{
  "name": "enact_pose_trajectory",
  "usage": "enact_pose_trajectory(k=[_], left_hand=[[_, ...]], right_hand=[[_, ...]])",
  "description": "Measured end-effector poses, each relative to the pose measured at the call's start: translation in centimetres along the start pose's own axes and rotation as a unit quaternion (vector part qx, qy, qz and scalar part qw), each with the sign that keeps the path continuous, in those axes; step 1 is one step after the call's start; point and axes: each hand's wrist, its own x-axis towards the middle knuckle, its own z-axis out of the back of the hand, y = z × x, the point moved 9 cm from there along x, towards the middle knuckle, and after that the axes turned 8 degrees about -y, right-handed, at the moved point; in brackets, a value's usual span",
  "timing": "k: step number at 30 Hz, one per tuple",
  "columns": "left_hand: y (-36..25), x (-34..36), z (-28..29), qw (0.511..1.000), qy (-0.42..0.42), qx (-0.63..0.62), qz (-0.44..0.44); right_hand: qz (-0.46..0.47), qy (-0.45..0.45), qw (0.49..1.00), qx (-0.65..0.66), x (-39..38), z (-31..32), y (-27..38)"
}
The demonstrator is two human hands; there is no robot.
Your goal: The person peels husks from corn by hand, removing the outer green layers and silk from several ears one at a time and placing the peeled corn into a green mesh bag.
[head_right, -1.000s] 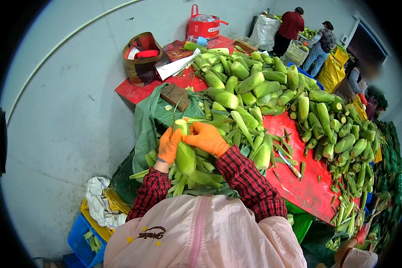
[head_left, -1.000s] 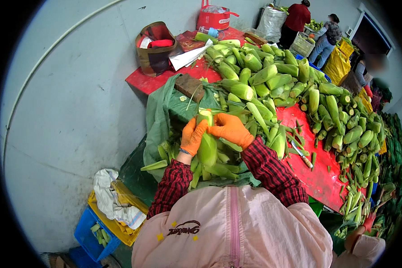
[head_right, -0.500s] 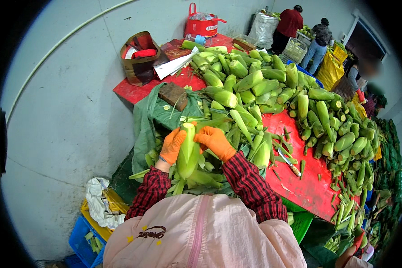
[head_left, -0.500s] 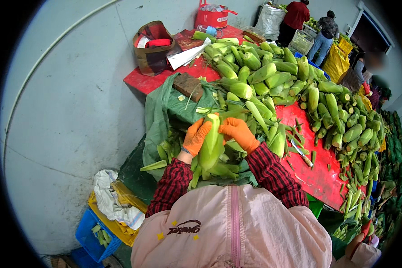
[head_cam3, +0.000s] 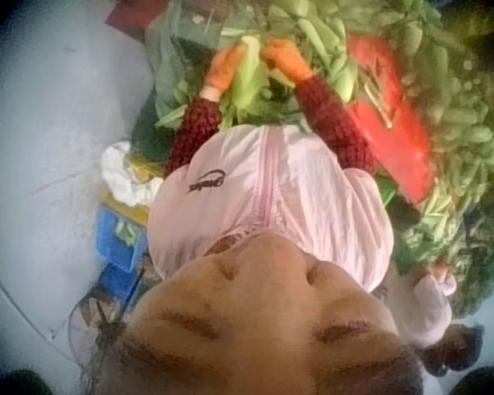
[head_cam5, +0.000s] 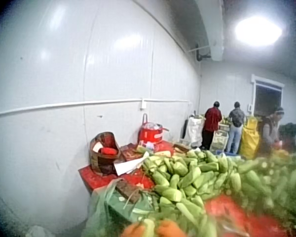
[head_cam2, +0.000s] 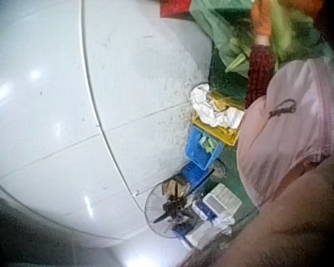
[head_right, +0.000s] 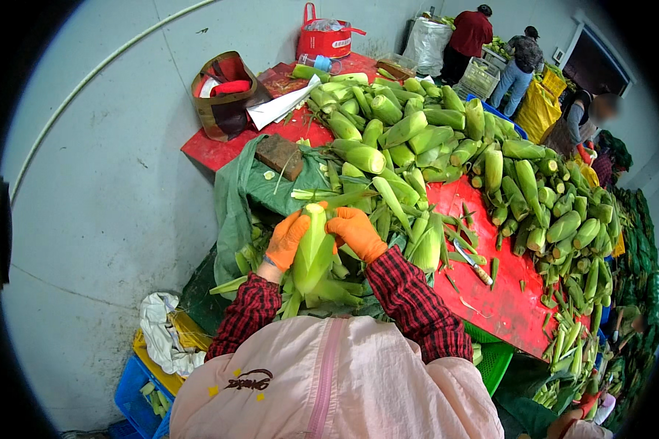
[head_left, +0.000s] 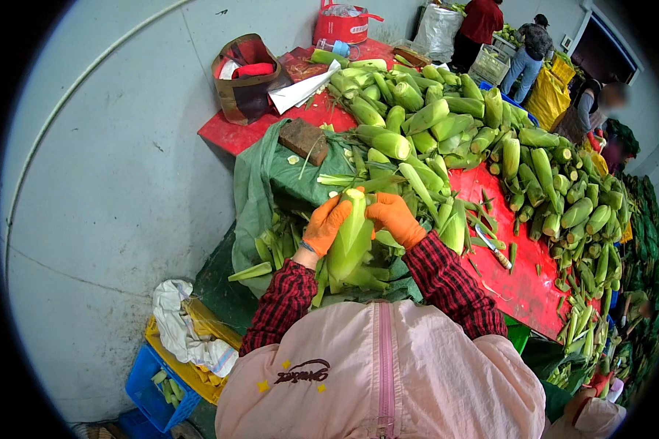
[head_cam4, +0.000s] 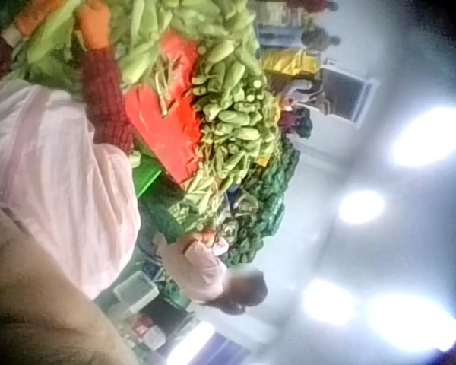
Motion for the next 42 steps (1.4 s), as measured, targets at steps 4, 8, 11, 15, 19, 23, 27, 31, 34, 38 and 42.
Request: enact_pose_trajectory(k=[4,8,11,15,19,23,27,31,34,38,42], left_hand=[[0.6,0.7,1.7,0.984,-0.119,0.111,-0.072],[1.7,0.5,1.2,0.991,-0.114,-0.009,-0.073],[2.3,0.3,1.7,0.988,-0.085,-0.121,-0.041],[3.3,0.4,3.6,0.96,-0.058,-0.271,0.041],[6.3,0.9,8.4,0.928,-0.19,-0.317,0.052],[9.3,2.3,12.8,0.895,-0.37,-0.248,0.022],[5.2,2.9,6.4,0.928,-0.279,-0.246,-0.022],[2.4,1.7,3.2,0.968,-0.251,0.0,-0.007],[-0.2,1.5,1.8,0.971,-0.15,0.172,-0.065],[-2.1,1.6,1.1,0.912,-0.149,0.361,-0.128],[-2.4,2.1,0.8,0.922,-0.146,0.325,-0.151]], right_hand=[[-0.01,-0.012,0.997,0.074,0.4,0.3,-2.0],[0.006,0.037,0.991,0.132,-0.1,-0.8,-2.3],[0.038,0.025,0.986,0.159,0.1,0.8,-0.7],[0.035,-0.071,0.98,0.183,3.7,9.2,-1.8],[0.069,-0.245,0.95,-0.178,2.1,11.6,0.6],[0.389,-0.276,0.778,-0.408,-3.6,3.0,8.1],[0.339,-0.073,0.792,-0.502,-2.6,-4.9,2.9],[0.215,-0.077,0.864,-0.448,-0.6,-1.6,0.7],[0.193,-0.05,0.9,-0.388,-0.6,0.2,-0.2],[0.199,-0.06,0.913,-0.351,-0.7,1.2,-0.7],[0.216,-0.08,0.914,-0.334,-1.6,1.5,0.5]])
